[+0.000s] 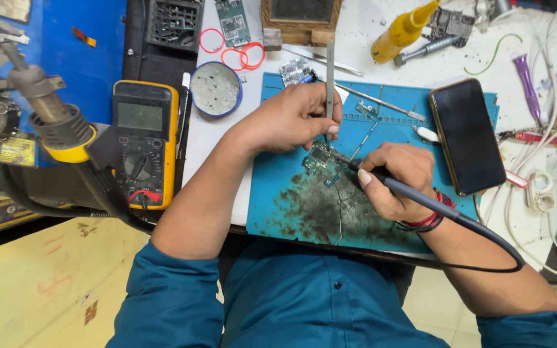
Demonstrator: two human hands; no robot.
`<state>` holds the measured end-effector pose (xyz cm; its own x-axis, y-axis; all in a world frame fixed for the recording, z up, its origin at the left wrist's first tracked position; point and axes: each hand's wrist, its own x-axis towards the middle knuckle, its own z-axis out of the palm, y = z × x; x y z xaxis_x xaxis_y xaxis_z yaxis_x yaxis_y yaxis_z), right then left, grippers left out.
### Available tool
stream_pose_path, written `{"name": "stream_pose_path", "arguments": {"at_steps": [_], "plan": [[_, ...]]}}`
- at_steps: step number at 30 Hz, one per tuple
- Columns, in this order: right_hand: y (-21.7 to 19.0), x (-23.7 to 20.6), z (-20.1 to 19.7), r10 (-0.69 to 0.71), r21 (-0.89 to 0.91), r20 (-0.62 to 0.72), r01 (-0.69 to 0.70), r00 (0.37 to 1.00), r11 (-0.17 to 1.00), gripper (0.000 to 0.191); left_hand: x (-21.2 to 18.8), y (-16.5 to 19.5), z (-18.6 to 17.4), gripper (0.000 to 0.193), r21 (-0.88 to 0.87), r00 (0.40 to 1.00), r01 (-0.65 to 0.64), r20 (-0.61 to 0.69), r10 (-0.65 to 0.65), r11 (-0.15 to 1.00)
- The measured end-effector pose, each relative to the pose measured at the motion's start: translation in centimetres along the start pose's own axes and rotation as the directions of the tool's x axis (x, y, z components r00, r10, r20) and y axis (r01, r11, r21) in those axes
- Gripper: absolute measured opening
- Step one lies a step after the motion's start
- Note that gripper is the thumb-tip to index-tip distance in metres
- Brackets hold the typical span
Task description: The person uses a soldering iron and tweezers to apply solder to a small circuit board on a blue mat. They repeatedly heat and adjust tiny components while holding the board steady. A smartphone is briefly moved aside during the process.
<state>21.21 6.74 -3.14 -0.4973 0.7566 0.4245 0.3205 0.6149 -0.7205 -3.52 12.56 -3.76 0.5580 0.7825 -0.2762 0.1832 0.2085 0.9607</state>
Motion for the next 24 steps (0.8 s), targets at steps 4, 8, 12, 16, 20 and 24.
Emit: {"name": "stream_pose_path", "arguments": {"at_steps": [4,8,12,16,20,24], "plan": [[-0.06,-0.04,-0.08,-0.003,0.032,-0.008,0.003,1.000,0.999,0.007,-0.01,-0.19,-0.07,0.012,0.026,1.000,-0.014,0.003,0.013,1.000],[-0.21,-0.17,-0.17,-0.007,0.031,0.014,0.006,1.000,0.999,0.007,-0.33,-0.35,-0.02,0.014,0.047,0.999,-0.033,-0.018,0.034,0.998],[-0.32,0.10,-0.28,-0.010,0.019,0.025,0.010,1.000,1.000,0.008,-0.37,-0.02,0.17,0.013,0.040,1.000,-0.024,-0.018,0.024,0.999],[-0.25,0.35,-0.28,-0.024,0.027,0.010,0.024,1.000,0.999,0.008,-0.31,0.35,-0.04,0.012,0.044,0.999,-0.028,-0.017,0.029,0.999],[-0.09,0.11,-0.25,-0.028,0.031,0.029,0.027,0.999,0.999,0.008,-0.39,0.26,-0.02,0.012,0.075,1.000,-0.025,-0.010,0.026,0.997],[-0.06,-0.07,-0.22,-0.024,0.025,0.028,0.023,0.999,0.999,0.008,-0.30,0.24,0.08,0.012,0.061,0.999,-0.030,-0.021,0.031,0.998]]}}
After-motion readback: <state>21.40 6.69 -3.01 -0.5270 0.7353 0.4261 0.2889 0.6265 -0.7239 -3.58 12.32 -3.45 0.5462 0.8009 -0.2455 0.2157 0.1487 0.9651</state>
